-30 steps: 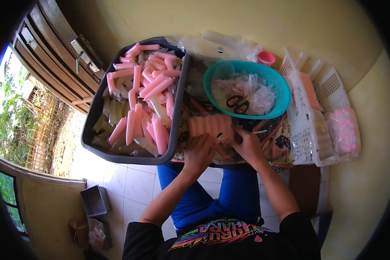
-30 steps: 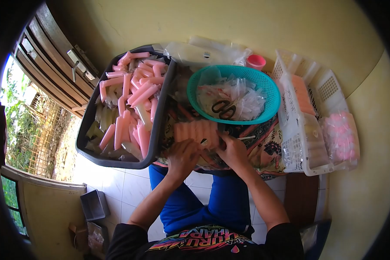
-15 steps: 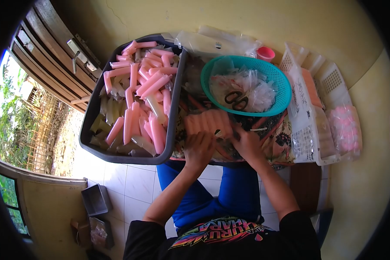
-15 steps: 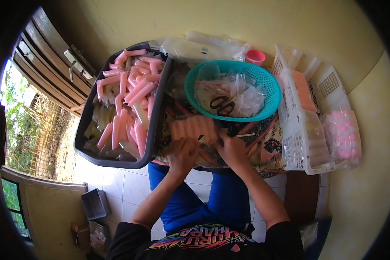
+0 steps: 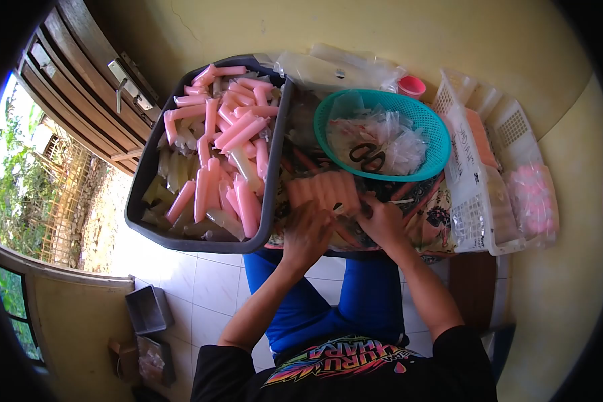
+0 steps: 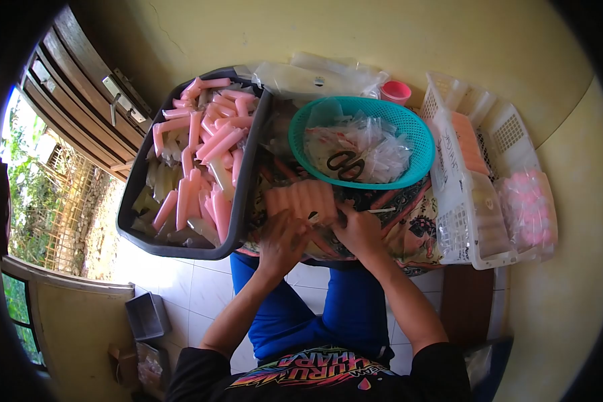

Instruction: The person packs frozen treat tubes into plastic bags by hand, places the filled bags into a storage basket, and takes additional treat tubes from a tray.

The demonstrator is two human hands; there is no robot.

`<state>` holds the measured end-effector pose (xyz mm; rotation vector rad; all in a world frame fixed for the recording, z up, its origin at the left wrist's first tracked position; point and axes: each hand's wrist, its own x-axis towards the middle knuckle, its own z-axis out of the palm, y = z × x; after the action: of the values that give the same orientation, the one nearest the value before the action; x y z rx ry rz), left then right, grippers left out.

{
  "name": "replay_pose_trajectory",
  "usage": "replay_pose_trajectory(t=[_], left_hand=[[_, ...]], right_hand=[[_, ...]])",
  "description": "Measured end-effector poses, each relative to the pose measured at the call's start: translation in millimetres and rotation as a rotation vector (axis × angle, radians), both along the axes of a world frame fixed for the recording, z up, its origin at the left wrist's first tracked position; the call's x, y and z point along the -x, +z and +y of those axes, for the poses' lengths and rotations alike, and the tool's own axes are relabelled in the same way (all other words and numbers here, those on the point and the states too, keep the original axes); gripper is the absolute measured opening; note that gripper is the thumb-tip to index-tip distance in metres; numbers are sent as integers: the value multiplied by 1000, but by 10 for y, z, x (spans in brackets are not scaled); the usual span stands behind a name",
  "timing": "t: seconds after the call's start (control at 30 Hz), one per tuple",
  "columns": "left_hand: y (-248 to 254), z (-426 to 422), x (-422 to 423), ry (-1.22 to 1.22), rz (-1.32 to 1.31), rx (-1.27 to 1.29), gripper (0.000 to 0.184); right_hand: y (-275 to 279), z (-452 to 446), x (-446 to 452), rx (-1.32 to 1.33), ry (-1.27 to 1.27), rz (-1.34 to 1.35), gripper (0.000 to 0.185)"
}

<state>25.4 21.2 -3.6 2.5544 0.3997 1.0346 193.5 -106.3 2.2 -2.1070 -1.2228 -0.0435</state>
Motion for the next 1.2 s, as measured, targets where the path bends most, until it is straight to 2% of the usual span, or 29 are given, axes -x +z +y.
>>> replay_pose_trajectory(t=[0.37,0.57,0.67,0.73,0.93,1.2], left_hand=[[-143,33,-39,68,-33,-45,25],[-68,6,-22,68,-27,-44,19],[9,5,-7,25,-58,-13,19],[50,42,21,-23,-4,156,24],[90,131,224,12,66,67,34],[28,116,155,82,19,29,28]], right_hand=[[40,43,49,35,-48,-19,35],[1,68,84,57,-94,-48,33],[24,80,120,42,-116,-66,33],[34,74,125,31,-124,-72,33],[-24,68,124,-21,-102,-70,32],[-8,61,132,-4,-106,-81,29]])
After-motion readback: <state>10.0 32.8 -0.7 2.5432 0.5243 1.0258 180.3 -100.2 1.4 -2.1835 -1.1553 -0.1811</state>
